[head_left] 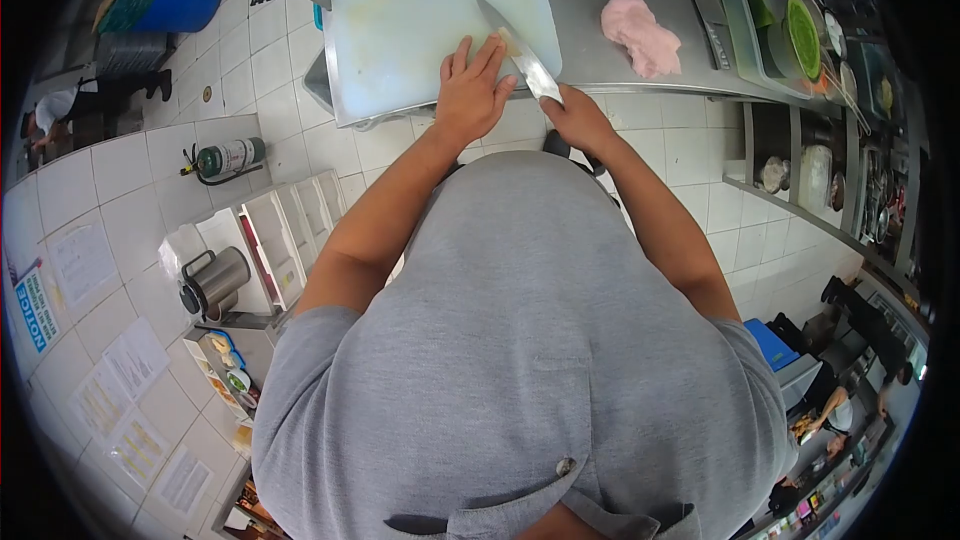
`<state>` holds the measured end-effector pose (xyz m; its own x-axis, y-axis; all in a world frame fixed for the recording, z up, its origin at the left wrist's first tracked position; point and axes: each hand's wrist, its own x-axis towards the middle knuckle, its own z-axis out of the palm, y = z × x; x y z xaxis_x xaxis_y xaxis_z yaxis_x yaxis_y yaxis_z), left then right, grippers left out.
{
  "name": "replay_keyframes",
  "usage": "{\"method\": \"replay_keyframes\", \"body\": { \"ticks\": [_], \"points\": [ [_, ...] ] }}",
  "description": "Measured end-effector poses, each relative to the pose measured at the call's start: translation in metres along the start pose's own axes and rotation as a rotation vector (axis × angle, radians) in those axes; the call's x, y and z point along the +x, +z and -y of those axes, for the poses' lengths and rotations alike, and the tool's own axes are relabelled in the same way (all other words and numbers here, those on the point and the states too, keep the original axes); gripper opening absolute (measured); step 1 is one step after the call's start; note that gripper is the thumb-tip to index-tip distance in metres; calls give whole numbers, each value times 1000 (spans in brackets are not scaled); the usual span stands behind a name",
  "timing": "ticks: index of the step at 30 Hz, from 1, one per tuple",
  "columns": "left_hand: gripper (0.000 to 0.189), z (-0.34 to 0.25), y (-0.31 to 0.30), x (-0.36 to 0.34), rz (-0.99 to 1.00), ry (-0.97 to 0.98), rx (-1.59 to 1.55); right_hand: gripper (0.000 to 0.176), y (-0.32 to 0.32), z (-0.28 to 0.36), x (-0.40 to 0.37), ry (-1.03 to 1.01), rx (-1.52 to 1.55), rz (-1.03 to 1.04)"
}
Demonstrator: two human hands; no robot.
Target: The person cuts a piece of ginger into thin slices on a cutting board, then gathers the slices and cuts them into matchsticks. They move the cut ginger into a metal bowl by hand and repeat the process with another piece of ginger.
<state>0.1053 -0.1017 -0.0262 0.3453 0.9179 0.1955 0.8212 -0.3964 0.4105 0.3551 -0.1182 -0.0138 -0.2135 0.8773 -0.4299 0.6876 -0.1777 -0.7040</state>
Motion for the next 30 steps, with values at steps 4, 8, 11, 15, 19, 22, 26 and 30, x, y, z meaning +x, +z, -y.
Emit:
{"method": "replay_keyframes", "body": {
  "ticks": [4, 8, 11, 15, 19, 22, 26, 30],
  "points": [
    [65, 1, -2, 1, 27, -8, 9, 49, -2, -8, -15, 16, 7, 29],
    [67, 2, -1, -2, 21, 1, -3, 48, -4, -15, -37, 31, 37, 90],
    [67, -2, -3, -3, 16, 6, -11, 47, -4, -2, -24, 62, -32, 100],
    [69, 1, -8, -4, 7, 12, 1, 47, 2, 19, 1, 17, -105, 47],
    [71, 2, -16, -4, 34, -32, -41, 45, -2, 26, 3, -68, -114, 48],
    [72, 6, -19, -8, 48, -60, 3, 44, 3, 34, 5, -85, -86, 61],
    [74, 27, -17, -16, 56, -78, 81, 44, -14, 29, -20, -110, -74, 146],
    [72, 34, -17, -16, 84, -68, 94, 43, -47, 30, -60, 61, -171, 114]
  ]
}}
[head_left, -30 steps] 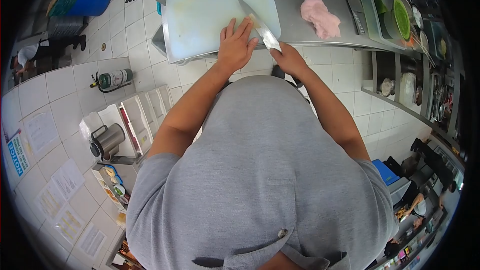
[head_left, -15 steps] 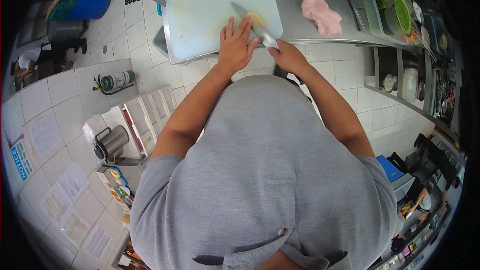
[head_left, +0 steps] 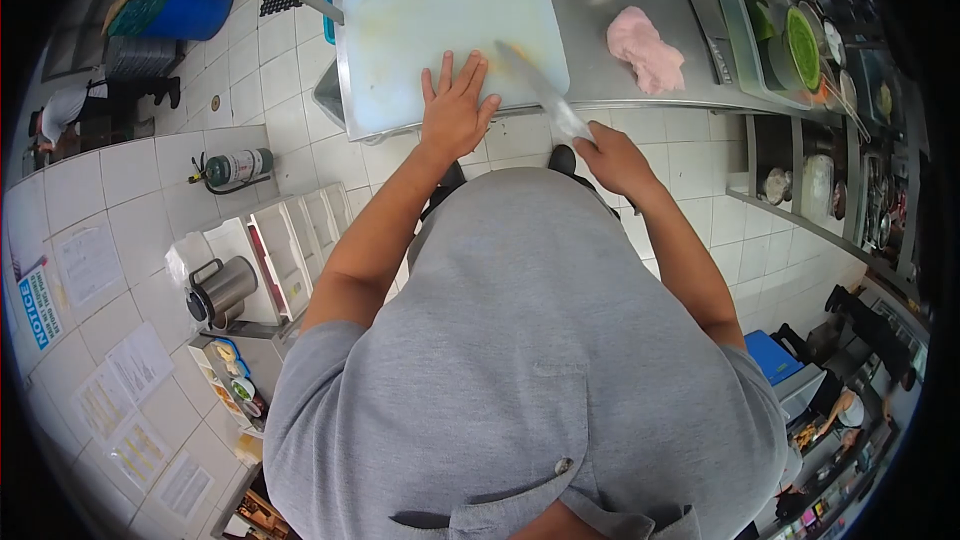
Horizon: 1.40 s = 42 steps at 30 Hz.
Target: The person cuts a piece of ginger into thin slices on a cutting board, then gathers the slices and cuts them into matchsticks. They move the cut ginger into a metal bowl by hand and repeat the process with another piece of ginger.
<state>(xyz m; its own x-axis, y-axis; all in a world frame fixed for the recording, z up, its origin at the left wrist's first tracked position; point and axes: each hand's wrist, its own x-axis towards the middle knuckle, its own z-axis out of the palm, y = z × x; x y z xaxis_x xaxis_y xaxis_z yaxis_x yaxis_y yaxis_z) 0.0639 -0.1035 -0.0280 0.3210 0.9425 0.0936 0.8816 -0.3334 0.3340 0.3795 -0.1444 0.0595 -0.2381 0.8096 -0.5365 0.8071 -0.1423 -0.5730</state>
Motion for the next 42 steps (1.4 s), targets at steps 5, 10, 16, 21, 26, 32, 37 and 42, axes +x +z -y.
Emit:
{"method": "replay_keyframes", "body": {
  "ticks": [5, 10, 16, 21, 26, 32, 37, 42],
  "points": [
    [69, -11, -7, 13, -62, 31, -49, 42, 8, -12, 10, 39, -48, -150],
    [67, -20, -3, 22, -84, 87, 0, 41, 21, -20, 22, 53, -104, -220],
    [63, -9, -5, 11, -63, 32, 27, 39, 18, -18, 9, 59, -84, -219],
    [64, 5, -9, 8, -105, 14, 37, 39, 20, -12, 8, 51, -90, -197],
    [66, -6, -10, 16, -136, 30, -21, 38, 22, -11, 8, 54, -101, -184],
    [69, -28, 9, 19, -53, 112, -29, 39, 23, -12, 6, 55, -134, -211],
    [70, -27, 10, 16, -42, 93, -26, 40, 26, -12, 5, 93, -123, -189],
    [72, -28, 12, 16, -48, 85, -44, 41, 27, -8, 29, 65, -106, -191]
  ]
}}
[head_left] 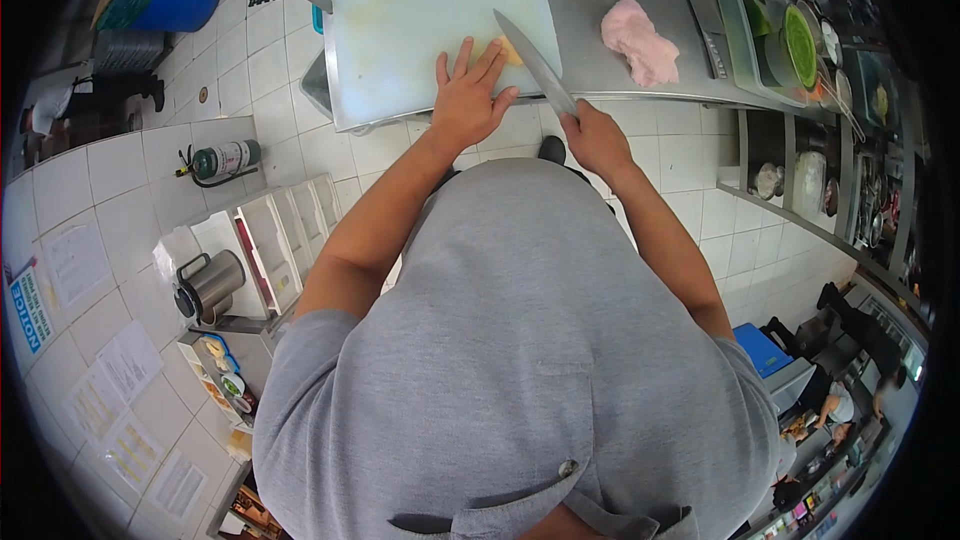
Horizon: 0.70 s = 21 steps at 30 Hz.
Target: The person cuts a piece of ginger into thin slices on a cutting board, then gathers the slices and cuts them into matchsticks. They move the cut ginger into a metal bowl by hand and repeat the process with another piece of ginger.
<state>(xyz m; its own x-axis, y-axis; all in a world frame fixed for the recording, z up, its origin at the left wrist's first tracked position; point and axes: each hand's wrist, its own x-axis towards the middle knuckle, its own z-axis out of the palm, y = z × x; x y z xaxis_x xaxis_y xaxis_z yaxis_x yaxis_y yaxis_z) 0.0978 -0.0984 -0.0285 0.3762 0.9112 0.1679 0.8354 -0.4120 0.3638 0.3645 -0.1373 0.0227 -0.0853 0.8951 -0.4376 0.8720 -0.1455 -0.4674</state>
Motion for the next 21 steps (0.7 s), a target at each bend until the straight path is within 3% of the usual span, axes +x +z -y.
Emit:
{"method": "replay_keyframes", "body": {
  "ticks": [8, 14, 16, 21],
  "points": [
    [73, 0, 0, -1, -7, 1, 1, 43, 7, -5, 15, -78, 46, -27],
    [73, -1, 2, -4, -23, -7, -21, 46, 3, -15, 2, -6, 137, 108],
    [73, -1, 3, -3, -21, -2, -24, 47, 13, -12, 21, -109, 136, -1],
    [73, 0, 1, -1, -10, 7, 6, 47, 15, -6, 29, -104, 183, 12]
  ]
}}
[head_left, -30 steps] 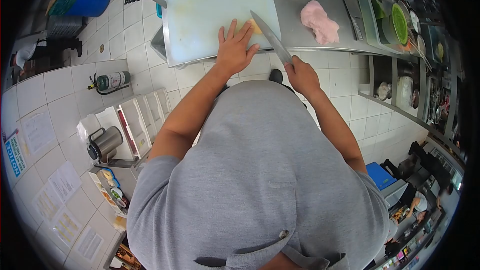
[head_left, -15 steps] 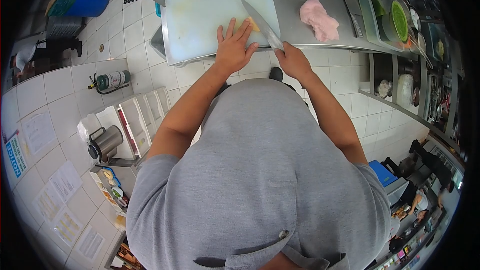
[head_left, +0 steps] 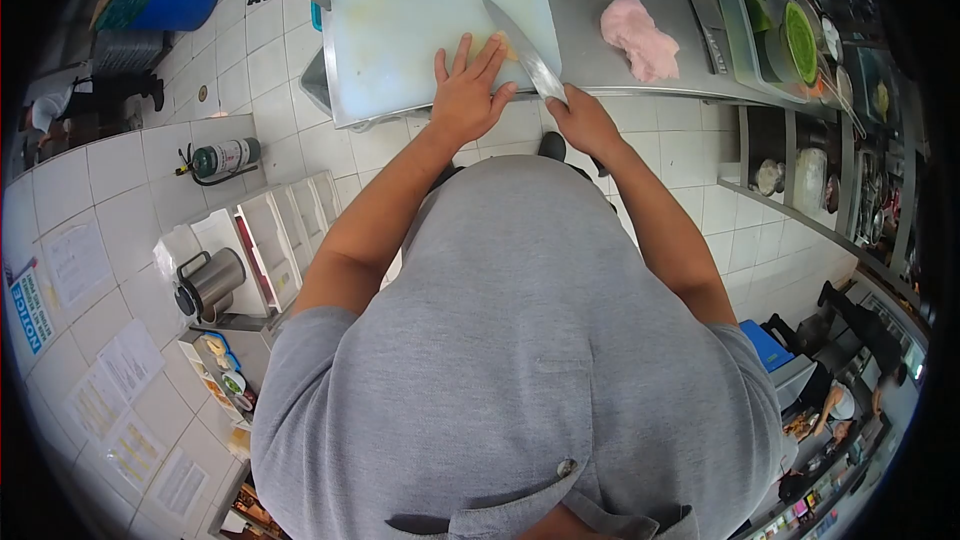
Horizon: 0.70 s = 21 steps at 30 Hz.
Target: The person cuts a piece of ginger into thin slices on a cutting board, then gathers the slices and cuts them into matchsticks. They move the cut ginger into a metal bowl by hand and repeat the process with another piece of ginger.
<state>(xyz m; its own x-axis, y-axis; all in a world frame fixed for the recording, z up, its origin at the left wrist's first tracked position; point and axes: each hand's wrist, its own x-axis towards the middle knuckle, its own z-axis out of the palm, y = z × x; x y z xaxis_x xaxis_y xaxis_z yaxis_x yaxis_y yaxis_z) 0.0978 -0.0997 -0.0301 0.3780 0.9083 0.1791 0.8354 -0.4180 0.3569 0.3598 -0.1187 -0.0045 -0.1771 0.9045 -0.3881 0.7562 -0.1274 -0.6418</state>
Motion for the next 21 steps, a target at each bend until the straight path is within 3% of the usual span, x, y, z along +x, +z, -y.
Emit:
{"method": "replay_keyframes", "body": {
  "ticks": [7, 10, 14, 21],
  "points": [
    [72, -1, 1, -2, -1, -3, -13, 48, -10, -8, -25, 85, 29, 131],
    [73, -1, 1, -1, 0, 2, -9, 49, -3, -6, -11, 2, 76, 65],
    [73, 0, 2, 0, 15, 1, -3, 48, 2, -4, -6, 36, 83, 49],
    [74, 1, 2, -2, 23, -2, 7, 48, -9, -16, -35, 37, 87, 140]
  ]
}}
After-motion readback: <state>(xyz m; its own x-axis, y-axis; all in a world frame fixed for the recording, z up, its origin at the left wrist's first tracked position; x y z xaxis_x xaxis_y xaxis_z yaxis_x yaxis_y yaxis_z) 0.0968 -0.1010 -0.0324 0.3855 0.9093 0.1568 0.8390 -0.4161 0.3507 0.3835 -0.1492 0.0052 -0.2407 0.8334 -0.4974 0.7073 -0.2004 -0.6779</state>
